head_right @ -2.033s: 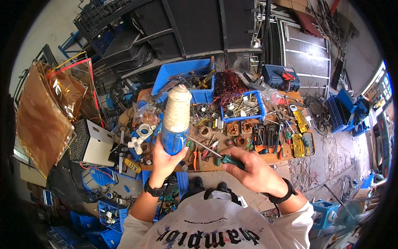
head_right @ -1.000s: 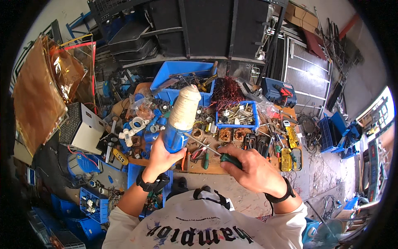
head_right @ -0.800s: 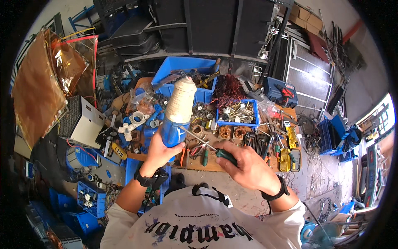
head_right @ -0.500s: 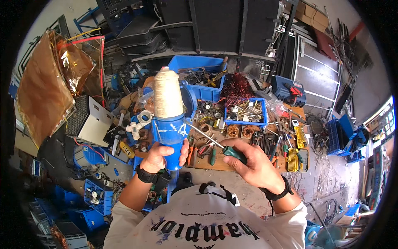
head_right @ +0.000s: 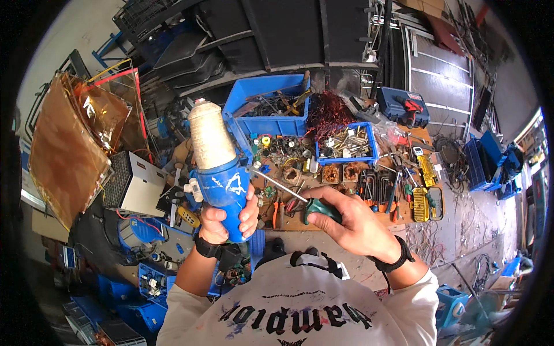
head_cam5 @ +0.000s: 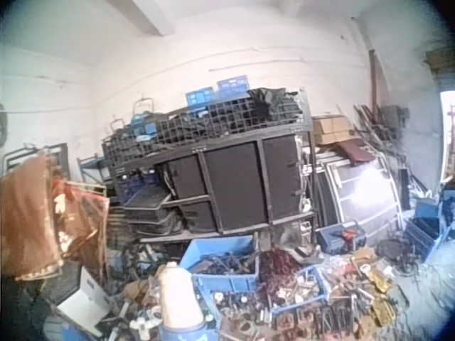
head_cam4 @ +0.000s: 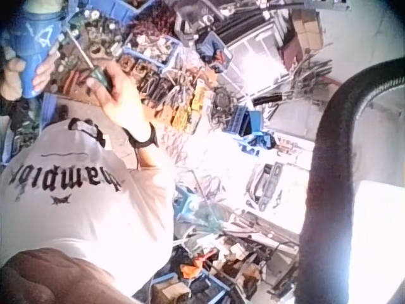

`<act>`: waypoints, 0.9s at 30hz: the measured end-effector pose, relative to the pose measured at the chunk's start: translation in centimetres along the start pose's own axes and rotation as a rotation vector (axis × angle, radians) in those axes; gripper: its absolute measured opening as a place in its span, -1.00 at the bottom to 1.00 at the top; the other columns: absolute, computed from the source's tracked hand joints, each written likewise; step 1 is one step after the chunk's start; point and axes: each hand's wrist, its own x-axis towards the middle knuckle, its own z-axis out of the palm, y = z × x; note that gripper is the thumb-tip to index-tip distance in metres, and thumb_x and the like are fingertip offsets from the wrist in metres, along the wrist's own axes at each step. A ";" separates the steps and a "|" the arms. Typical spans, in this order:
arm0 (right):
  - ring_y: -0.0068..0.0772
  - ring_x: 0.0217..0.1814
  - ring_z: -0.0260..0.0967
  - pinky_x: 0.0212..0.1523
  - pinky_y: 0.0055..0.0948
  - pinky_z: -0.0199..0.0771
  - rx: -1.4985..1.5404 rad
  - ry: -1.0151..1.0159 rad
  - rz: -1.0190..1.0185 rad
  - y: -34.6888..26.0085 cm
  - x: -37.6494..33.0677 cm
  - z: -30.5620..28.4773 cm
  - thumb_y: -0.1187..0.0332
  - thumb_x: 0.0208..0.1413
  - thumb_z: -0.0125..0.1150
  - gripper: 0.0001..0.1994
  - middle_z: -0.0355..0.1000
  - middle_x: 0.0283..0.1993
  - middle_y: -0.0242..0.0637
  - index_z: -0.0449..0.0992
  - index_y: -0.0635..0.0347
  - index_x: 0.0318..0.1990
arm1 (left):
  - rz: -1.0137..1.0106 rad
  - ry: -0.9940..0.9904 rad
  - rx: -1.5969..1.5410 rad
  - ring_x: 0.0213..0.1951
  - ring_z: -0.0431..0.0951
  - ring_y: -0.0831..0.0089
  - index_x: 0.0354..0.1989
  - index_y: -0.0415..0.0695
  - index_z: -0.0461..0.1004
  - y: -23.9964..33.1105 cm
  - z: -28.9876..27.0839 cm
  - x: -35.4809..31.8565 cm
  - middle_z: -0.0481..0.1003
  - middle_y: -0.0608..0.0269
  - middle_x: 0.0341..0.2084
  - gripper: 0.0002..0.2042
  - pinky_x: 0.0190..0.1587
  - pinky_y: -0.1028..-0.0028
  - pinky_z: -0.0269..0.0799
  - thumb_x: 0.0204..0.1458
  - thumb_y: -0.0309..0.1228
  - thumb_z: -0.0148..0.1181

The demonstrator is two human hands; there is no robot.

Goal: The person assembles a plumbing fixture by connecting a blue PVC elbow to a white PVC fitting. They then attach a larger blue PVC pipe section to the assembly. Finally, they use a screwdriver to tighten a screw on the blue pipe section to secure the components together.

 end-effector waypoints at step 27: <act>-0.77 -0.58 0.05 -0.58 -0.66 0.04 0.631 -0.074 0.223 -0.9 -0.4 2.5 0.31 0.27 0.16 -0.72 0.26 -0.52 -0.53 0.44 0.23 0.05 | 0.136 0.066 0.483 -0.28 0.51 0.40 0.03 -0.21 0.35 -1.0 -0.6 -2.8 0.47 0.18 -0.27 -0.43 -0.24 0.37 0.50 -0.20 -0.29 0.38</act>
